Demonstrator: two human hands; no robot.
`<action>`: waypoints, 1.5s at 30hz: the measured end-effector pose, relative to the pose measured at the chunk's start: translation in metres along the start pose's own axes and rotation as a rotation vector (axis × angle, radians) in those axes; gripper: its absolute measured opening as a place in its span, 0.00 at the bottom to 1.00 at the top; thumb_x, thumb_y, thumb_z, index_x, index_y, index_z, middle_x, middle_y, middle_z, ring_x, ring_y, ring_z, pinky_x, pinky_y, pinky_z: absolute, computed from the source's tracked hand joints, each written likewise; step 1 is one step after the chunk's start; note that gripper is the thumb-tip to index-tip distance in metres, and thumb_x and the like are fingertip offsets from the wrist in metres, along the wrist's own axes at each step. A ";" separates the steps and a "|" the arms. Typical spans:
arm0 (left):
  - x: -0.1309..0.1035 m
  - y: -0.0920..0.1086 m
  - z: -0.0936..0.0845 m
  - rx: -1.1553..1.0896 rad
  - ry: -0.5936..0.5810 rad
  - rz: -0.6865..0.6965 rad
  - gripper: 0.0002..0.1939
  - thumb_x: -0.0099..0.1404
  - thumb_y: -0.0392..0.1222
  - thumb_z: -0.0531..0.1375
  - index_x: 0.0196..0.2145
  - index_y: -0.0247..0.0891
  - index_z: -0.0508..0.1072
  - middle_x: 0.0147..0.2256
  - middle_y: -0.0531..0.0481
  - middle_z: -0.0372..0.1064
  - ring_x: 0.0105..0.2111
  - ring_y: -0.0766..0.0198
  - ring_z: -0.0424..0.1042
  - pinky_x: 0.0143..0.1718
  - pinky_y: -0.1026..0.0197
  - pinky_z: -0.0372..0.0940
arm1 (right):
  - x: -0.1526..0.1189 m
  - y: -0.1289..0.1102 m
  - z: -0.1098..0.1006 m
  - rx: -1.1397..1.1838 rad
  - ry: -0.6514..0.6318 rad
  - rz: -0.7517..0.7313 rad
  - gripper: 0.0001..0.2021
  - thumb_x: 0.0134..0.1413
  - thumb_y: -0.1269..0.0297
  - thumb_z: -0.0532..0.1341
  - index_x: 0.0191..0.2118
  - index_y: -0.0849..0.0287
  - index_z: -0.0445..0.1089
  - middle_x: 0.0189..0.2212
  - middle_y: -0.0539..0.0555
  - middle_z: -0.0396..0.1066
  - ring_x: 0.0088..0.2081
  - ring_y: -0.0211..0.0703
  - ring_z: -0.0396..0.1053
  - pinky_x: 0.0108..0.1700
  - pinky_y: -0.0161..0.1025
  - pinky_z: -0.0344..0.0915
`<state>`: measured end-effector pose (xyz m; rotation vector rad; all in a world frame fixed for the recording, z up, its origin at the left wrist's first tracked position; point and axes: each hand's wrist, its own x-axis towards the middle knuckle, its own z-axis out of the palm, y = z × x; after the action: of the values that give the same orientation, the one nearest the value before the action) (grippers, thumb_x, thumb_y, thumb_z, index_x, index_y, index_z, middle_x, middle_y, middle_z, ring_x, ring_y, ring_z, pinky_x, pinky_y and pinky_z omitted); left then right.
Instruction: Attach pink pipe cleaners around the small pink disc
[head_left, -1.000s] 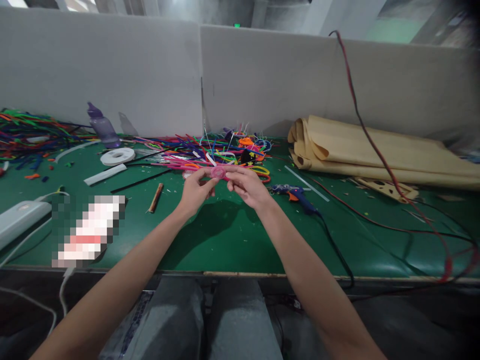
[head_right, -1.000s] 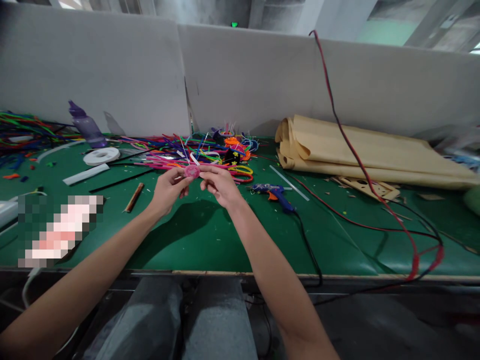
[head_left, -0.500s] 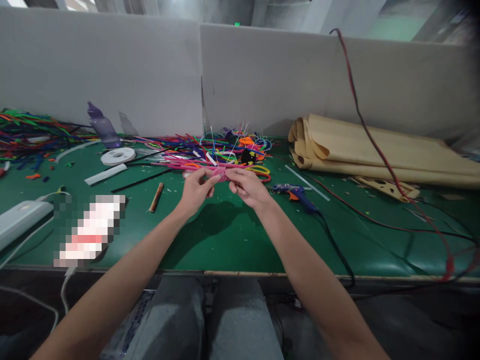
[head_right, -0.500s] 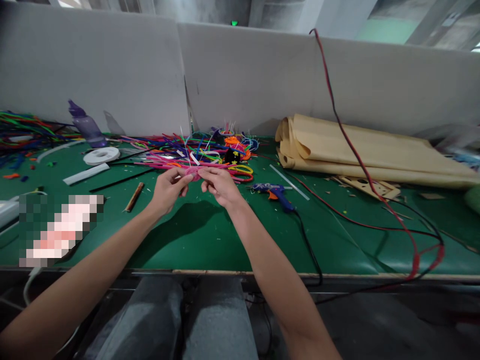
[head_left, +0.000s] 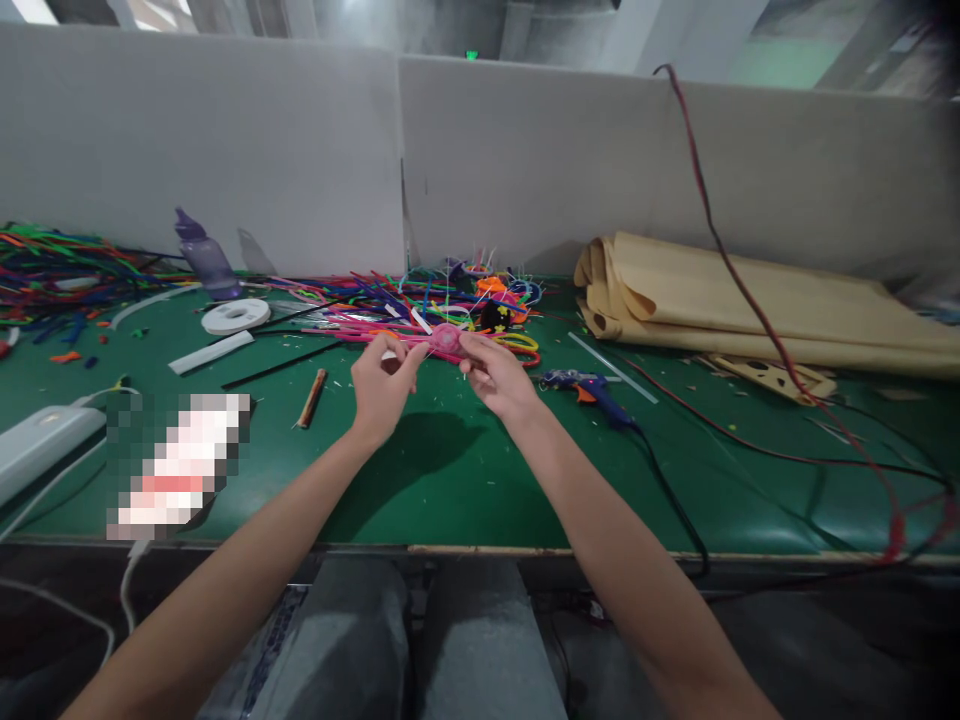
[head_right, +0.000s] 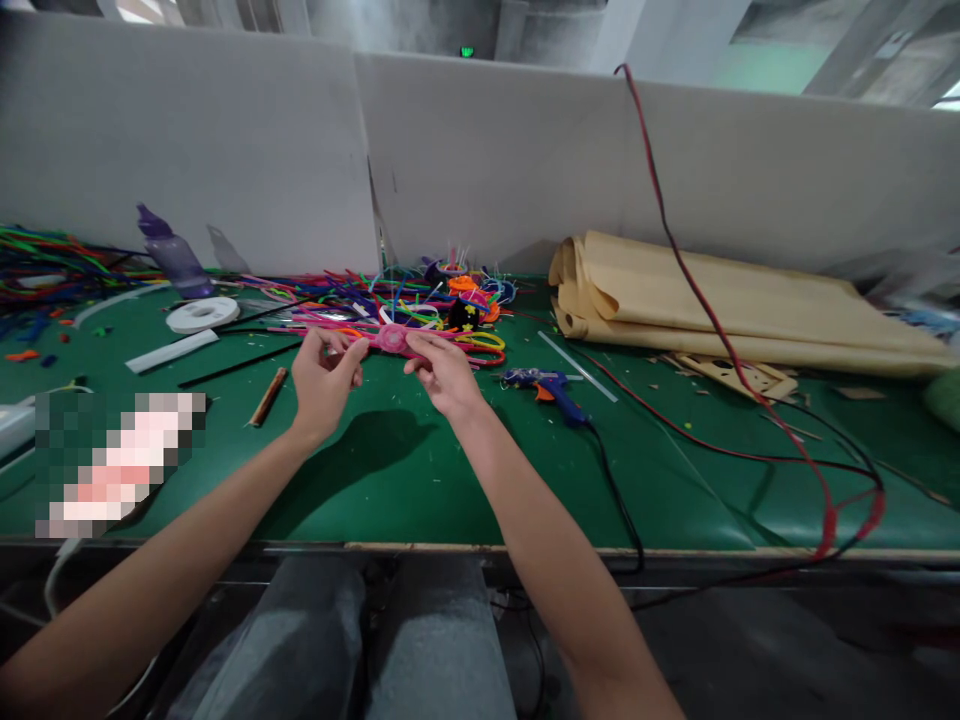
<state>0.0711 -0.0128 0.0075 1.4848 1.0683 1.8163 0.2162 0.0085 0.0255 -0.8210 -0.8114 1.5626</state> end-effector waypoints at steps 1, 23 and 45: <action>-0.001 0.001 0.000 0.038 -0.030 -0.001 0.11 0.54 0.47 0.63 0.27 0.39 0.67 0.21 0.57 0.63 0.16 0.73 0.61 0.18 0.67 0.55 | 0.001 0.000 0.000 0.040 0.014 0.021 0.03 0.47 0.74 0.63 0.27 0.62 0.69 0.18 0.45 0.65 0.16 0.24 0.62 0.10 0.20 0.46; 0.008 -0.012 0.006 -0.574 -0.105 -0.599 0.12 0.43 0.36 0.70 0.25 0.36 0.71 0.23 0.59 0.66 0.20 0.80 0.63 0.20 0.76 0.60 | 0.003 0.017 0.007 0.130 -0.067 0.135 0.03 0.48 0.71 0.63 0.26 0.62 0.69 0.23 0.48 0.71 0.18 0.23 0.63 0.10 0.20 0.46; 0.013 -0.004 0.000 -0.955 -0.101 -0.818 0.06 0.62 0.32 0.57 0.33 0.30 0.74 0.30 0.47 0.72 0.30 0.72 0.71 0.24 0.78 0.65 | 0.005 0.021 0.005 0.182 -0.123 0.100 0.04 0.52 0.74 0.59 0.29 0.65 0.69 0.21 0.48 0.71 0.17 0.25 0.65 0.10 0.20 0.49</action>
<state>0.0680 0.0002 0.0114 0.4423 0.4760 1.2939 0.2007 0.0100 0.0103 -0.6460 -0.7121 1.7617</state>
